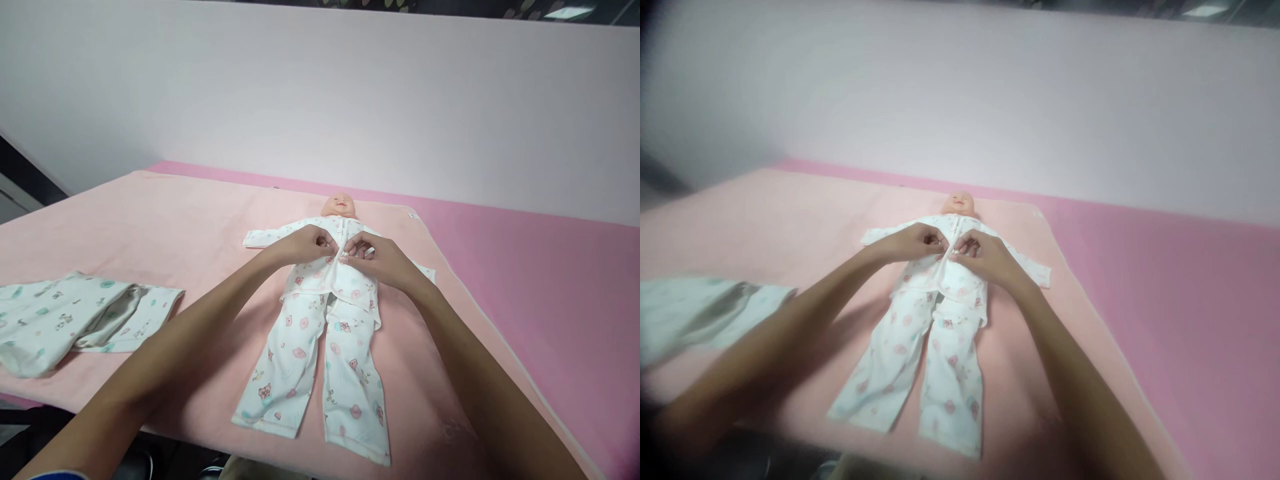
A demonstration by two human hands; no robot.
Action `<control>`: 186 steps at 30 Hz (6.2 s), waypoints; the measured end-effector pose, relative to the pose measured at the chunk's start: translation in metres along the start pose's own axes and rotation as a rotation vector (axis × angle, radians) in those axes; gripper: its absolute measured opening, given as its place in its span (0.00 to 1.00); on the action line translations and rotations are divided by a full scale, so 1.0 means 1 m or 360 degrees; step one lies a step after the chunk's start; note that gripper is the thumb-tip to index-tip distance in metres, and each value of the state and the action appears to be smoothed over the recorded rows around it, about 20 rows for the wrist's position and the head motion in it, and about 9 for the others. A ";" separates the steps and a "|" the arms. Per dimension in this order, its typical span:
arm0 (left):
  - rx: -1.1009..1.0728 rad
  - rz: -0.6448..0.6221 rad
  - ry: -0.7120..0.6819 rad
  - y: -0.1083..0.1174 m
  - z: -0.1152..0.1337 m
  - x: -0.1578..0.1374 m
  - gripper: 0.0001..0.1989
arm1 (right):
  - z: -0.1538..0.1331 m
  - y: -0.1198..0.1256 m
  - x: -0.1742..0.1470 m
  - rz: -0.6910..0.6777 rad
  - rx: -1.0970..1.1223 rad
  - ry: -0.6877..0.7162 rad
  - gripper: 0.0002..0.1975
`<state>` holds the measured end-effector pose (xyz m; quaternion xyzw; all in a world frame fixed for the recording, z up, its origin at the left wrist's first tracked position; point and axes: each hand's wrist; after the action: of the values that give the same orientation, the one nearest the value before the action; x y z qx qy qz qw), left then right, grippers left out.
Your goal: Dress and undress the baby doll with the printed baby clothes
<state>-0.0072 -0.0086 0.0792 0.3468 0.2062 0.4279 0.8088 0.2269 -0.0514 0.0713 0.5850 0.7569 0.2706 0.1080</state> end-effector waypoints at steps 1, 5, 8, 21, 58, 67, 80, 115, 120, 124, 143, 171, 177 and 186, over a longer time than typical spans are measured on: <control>-0.0015 -0.0004 -0.0013 0.000 -0.001 0.001 0.09 | 0.000 -0.001 0.000 0.0025 -0.0002 0.0006 0.10; -0.0116 0.0008 0.0012 -0.001 -0.003 0.002 0.10 | -0.001 -0.006 0.000 0.0133 0.0023 0.0069 0.11; -0.0204 0.0032 0.0043 -0.002 -0.002 0.000 0.10 | -0.003 -0.011 -0.002 0.0237 0.0036 0.0097 0.09; -0.0158 0.0132 0.0073 -0.011 0.000 -0.004 0.11 | -0.002 -0.038 -0.010 0.0501 -0.0336 0.0237 0.05; -0.0021 0.0098 0.0133 0.019 -0.004 0.042 0.14 | 0.002 0.000 0.063 0.0164 -0.0468 -0.0326 0.24; -0.0199 0.0085 0.0091 0.017 -0.007 0.043 0.12 | 0.006 0.004 0.060 0.0183 -0.0316 -0.0293 0.16; -0.0261 0.0200 0.0269 0.018 -0.001 0.037 0.11 | -0.005 -0.006 0.051 0.0185 -0.0227 -0.0330 0.10; -0.0453 0.0115 0.0048 0.004 -0.006 0.045 0.20 | 0.002 0.003 0.041 0.0355 -0.0277 0.0087 0.01; -0.0368 0.0127 0.0062 0.003 0.002 0.040 0.25 | 0.006 0.002 0.041 0.0342 -0.0307 0.0153 0.02; -0.0275 0.0214 0.0084 -0.003 0.009 0.037 0.30 | 0.006 0.002 0.040 0.0332 -0.0299 0.0133 0.01; -0.0904 0.0277 0.0224 -0.005 -0.002 0.049 0.12 | 0.027 0.004 0.043 0.0039 0.0228 0.0038 0.19; 0.0176 0.0768 -0.0215 -0.006 -0.032 0.087 0.06 | 0.056 0.030 0.108 0.0145 -0.0189 0.0124 0.15; -0.0065 0.0818 -0.0259 -0.011 -0.037 0.089 0.06 | 0.070 0.015 0.111 0.0256 0.0236 -0.0016 0.18; -0.0224 0.0640 -0.0119 -0.003 -0.031 0.080 0.12 | 0.074 0.008 0.111 0.0351 0.0280 0.0045 0.21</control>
<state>0.0187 0.0685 0.0530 0.3393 0.0723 0.5807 0.7365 0.2370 0.0761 0.0310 0.6679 0.7103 0.2218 0.0153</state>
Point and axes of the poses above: each hand's wrist, its own x-axis towards the middle knuckle, its own y-axis out of the back of the hand, z = x × y, and after that the axes turned 7 degrees about x, right-handed
